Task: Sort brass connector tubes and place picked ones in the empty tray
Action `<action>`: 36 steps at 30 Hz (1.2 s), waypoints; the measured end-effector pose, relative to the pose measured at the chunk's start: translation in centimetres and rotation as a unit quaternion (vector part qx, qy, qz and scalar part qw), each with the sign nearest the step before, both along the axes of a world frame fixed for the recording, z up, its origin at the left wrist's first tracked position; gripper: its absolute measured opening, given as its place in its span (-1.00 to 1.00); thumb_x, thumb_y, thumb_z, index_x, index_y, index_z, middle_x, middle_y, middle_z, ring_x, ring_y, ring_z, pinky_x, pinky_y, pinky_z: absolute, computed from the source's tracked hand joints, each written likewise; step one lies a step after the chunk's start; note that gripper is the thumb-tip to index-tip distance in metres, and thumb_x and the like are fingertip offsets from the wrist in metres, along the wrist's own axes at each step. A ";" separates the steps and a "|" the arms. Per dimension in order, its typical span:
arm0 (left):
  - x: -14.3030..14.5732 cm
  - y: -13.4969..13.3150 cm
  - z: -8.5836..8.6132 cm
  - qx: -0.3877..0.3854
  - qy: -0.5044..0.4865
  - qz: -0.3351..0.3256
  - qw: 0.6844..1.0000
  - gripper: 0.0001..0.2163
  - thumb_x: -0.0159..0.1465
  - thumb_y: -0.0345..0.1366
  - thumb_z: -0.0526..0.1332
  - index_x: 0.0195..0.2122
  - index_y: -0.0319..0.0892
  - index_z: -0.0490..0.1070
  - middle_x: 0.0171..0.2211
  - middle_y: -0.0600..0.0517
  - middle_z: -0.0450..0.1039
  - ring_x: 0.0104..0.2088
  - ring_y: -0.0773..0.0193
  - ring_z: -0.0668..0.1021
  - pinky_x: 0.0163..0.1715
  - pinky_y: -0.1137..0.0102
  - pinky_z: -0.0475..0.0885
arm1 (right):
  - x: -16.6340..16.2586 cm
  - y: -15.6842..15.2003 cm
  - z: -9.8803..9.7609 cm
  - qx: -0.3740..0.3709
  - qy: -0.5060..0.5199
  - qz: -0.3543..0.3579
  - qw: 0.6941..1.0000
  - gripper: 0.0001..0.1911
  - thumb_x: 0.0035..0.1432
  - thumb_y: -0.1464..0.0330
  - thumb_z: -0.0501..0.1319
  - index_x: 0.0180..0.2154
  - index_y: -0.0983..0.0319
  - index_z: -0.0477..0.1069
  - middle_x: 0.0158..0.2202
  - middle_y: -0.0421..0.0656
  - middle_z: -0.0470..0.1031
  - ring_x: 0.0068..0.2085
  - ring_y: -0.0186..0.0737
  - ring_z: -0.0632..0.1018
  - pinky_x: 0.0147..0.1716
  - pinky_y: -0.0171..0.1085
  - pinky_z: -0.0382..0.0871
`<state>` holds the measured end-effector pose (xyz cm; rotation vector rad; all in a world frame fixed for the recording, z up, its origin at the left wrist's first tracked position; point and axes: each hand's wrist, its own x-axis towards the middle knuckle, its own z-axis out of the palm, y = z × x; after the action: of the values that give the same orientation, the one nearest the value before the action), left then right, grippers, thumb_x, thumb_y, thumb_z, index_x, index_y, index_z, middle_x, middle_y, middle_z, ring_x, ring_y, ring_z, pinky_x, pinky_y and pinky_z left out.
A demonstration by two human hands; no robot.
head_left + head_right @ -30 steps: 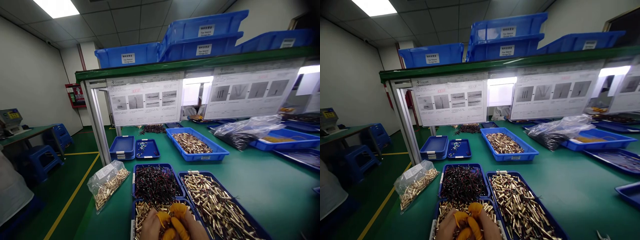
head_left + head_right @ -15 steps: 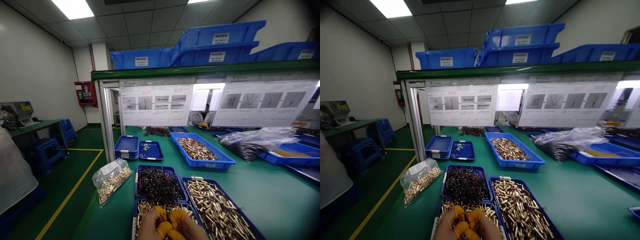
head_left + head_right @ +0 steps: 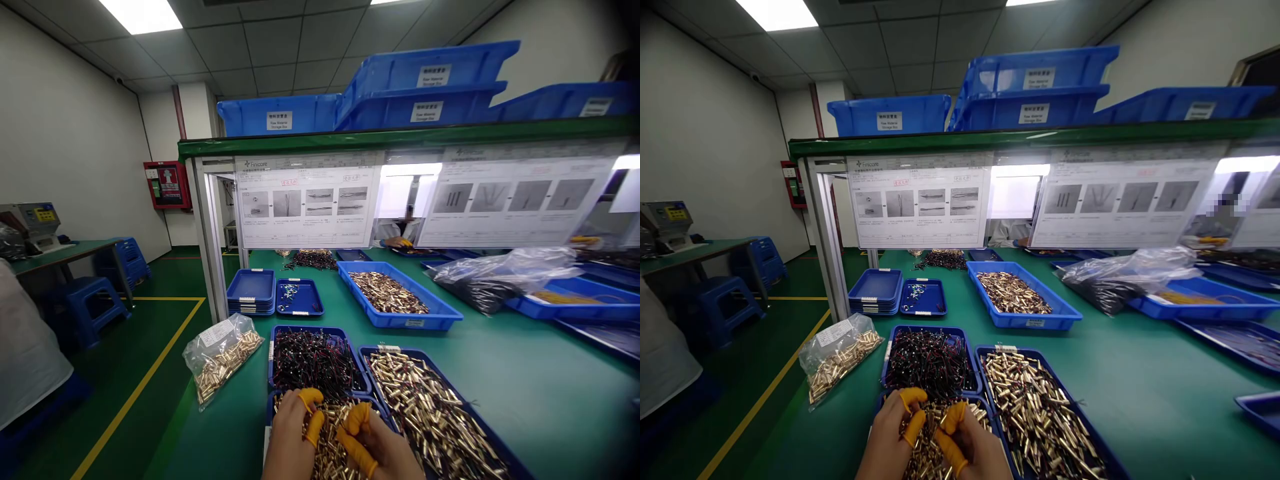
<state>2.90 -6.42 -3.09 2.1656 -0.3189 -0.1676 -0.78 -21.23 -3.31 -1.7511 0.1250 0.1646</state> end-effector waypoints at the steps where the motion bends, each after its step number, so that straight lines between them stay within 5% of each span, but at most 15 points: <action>1: -0.1 -0.1 -0.2 -0.004 -0.019 -0.026 0.999 -0.82 0.14 -0.50 0.00 -0.29 -0.19 0.32 -0.18 -0.09 0.31 -0.13 0.14 0.32 -0.10 0.25 0.23 | -0.1 0.1 0.1 0.008 0.001 -0.002 1.000 -0.60 -0.15 0.12 0.18 -0.33 0.27 0.23 -0.35 -0.15 0.41 -0.28 -0.36 0.47 -0.35 -0.52 0.39; 10: -0.5 -0.2 0.0 -0.078 -0.071 -0.075 0.992 -0.91 0.17 -0.41 0.08 -0.39 -0.21 0.36 -0.34 0.00 0.32 -0.27 0.26 0.34 -0.29 0.42 0.23 | -0.8 0.7 1.3 0.003 0.020 -0.020 1.000 -0.91 -0.11 0.44 0.07 -0.44 0.27 0.23 -0.52 -0.27 0.36 -0.54 -0.53 0.40 -0.58 -0.56 0.28; 21: -0.4 -0.2 -0.5 -0.137 -0.048 -0.078 0.986 -0.92 0.12 -0.35 0.12 -0.43 -0.24 0.35 -0.44 0.04 0.25 -0.41 0.35 0.29 -0.39 0.46 0.20 | -0.9 0.5 1.2 -0.054 -0.006 0.003 0.998 -0.90 -0.04 0.45 0.08 -0.38 0.27 0.28 -0.44 -0.23 0.40 -0.48 -0.50 0.44 -0.52 -0.51 0.37; 28: -0.1 0.2 -0.5 -0.173 0.003 -0.045 0.984 -0.88 0.13 -0.32 0.11 -0.37 -0.26 0.34 -0.40 0.01 0.33 -0.38 0.33 0.36 -0.35 0.43 0.27 | -0.7 -0.1 1.0 0.010 -0.014 0.029 0.999 -0.94 0.02 0.45 0.03 -0.37 0.27 0.18 -0.59 -0.28 0.38 -0.54 -0.50 0.45 -0.52 -0.50 0.36; 36: 0.3 0.9 -0.8 0.123 -0.094 -0.133 0.979 -0.93 0.16 -0.45 0.07 -0.38 -0.22 0.31 -0.26 -0.03 0.31 -0.21 0.21 0.31 -0.22 0.32 0.25 | -0.4 -0.5 1.3 0.011 0.000 0.020 1.000 -0.91 -0.01 0.42 0.08 -0.42 0.27 0.15 -0.55 -0.31 0.34 -0.57 -0.53 0.43 -0.56 -0.52 0.33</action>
<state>3.20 -5.55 -3.88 2.3817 -0.7313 -0.1597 -1.21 -21.77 -2.06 -1.7332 0.0885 0.1953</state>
